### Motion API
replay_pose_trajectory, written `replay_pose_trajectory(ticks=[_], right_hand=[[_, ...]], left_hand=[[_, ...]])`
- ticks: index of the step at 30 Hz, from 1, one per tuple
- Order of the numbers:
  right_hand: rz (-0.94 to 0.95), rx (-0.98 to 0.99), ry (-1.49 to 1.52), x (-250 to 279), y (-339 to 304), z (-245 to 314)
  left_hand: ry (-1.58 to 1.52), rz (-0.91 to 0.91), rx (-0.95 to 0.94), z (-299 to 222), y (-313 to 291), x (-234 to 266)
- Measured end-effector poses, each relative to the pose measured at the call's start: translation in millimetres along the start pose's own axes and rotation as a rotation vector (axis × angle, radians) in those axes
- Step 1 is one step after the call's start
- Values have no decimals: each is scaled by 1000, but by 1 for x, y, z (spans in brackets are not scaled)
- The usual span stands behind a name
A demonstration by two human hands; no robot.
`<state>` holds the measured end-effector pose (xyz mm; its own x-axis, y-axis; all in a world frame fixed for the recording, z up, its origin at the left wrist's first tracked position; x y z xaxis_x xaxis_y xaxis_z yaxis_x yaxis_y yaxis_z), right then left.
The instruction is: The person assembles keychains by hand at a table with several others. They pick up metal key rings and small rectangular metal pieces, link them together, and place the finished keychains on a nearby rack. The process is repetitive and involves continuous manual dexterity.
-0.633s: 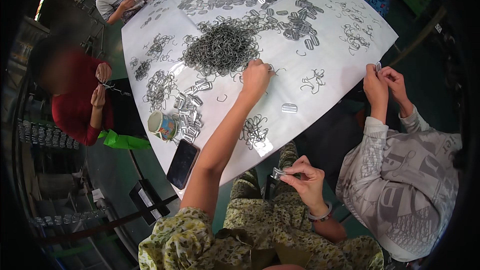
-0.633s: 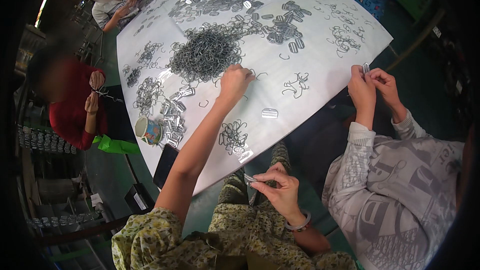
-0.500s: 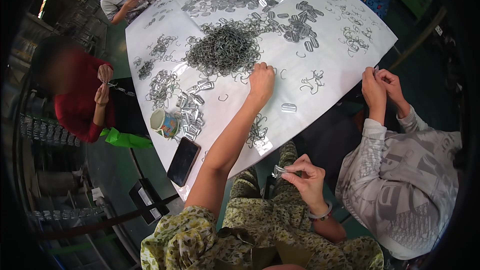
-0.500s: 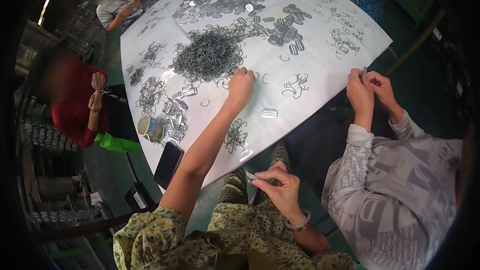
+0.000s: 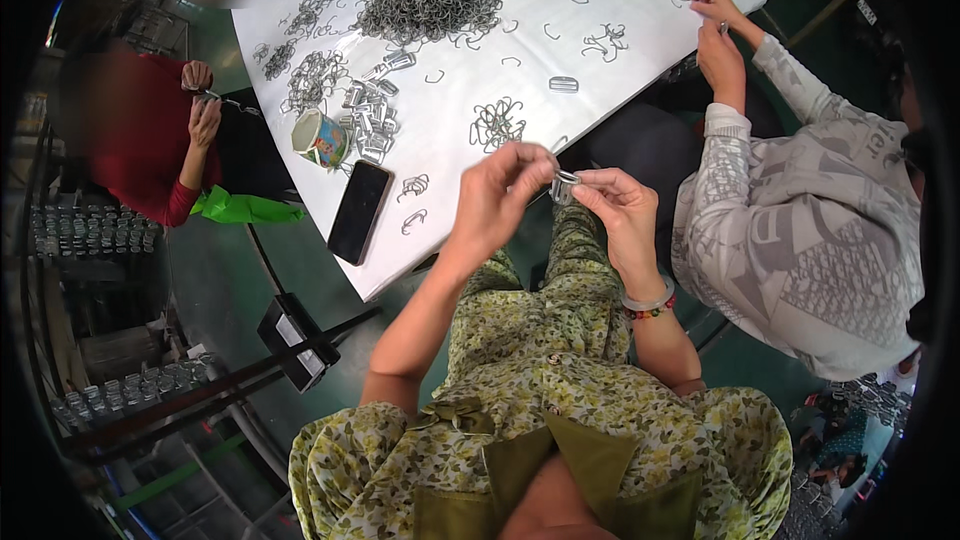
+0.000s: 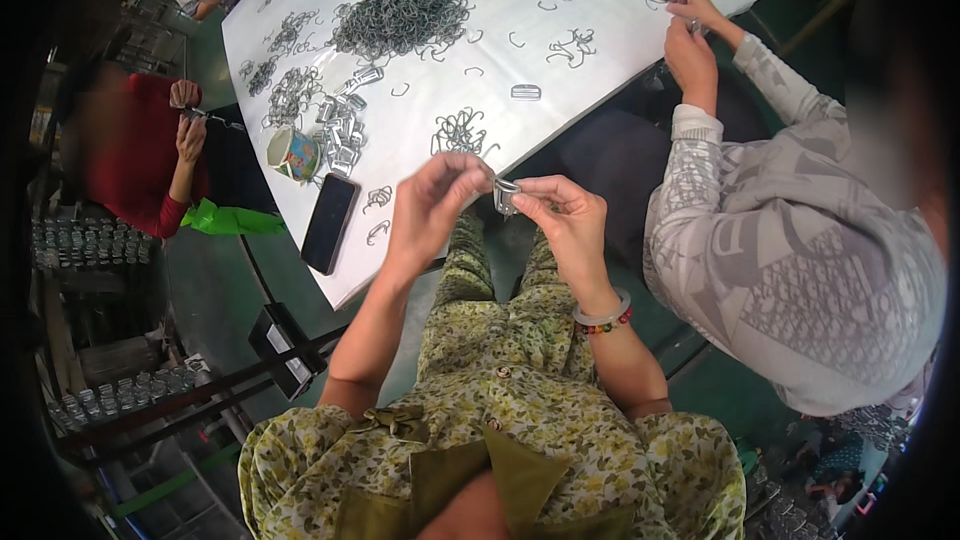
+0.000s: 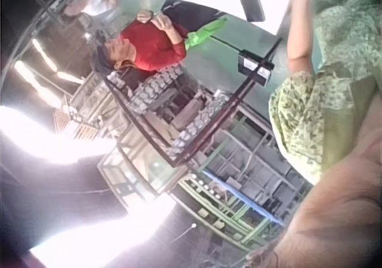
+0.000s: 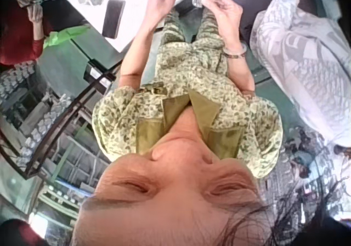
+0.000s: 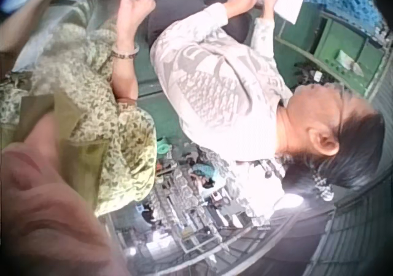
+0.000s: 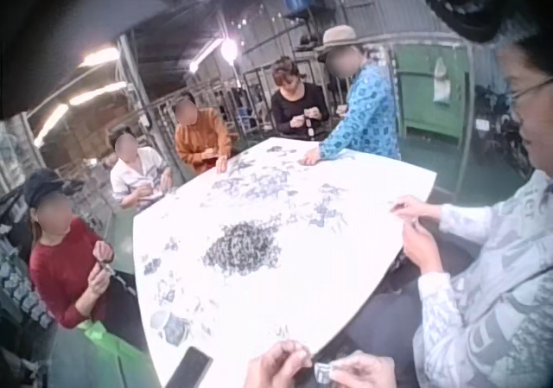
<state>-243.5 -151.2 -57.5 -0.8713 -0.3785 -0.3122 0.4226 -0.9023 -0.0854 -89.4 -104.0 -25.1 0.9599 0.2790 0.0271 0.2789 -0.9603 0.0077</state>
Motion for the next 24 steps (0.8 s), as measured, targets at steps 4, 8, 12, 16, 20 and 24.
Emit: replay_pose_trajectory(ticks=[4, 8, 12, 16, 20, 24], right_hand=[[-24, 17, 0, -5, -6, 12], [-38, 65, -95, -12, -13, 18], [-21, 47, -138, -18, -17, 18], [135, 202, -273, -23, -6, 27], [107, 180, -198, -20, 37, 32], [313, 129, -497, -78, 121, 13]], left_hand=[[331, -25, -288, -15, -24, -11], [448, -136, -425, -9, -31, -13], [317, -134, -473, -4, -34, -9], [80, -54, -541, 5, -36, -1], [-6, -70, -555, 4, -39, 12], [64, -73, -571, 10, -38, 20]])
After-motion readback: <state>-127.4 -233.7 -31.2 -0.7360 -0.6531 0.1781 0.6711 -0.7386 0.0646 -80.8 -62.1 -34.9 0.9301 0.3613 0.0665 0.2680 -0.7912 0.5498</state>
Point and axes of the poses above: each hand's wrist, its own y-axis towards the middle knuckle, its own x-axis out of the back of the hand, z = x × y, the point moved 4 cm from there along y, towards the middle knuckle, and after that the axes turned 1 degree about z, right-handed, at the moved point
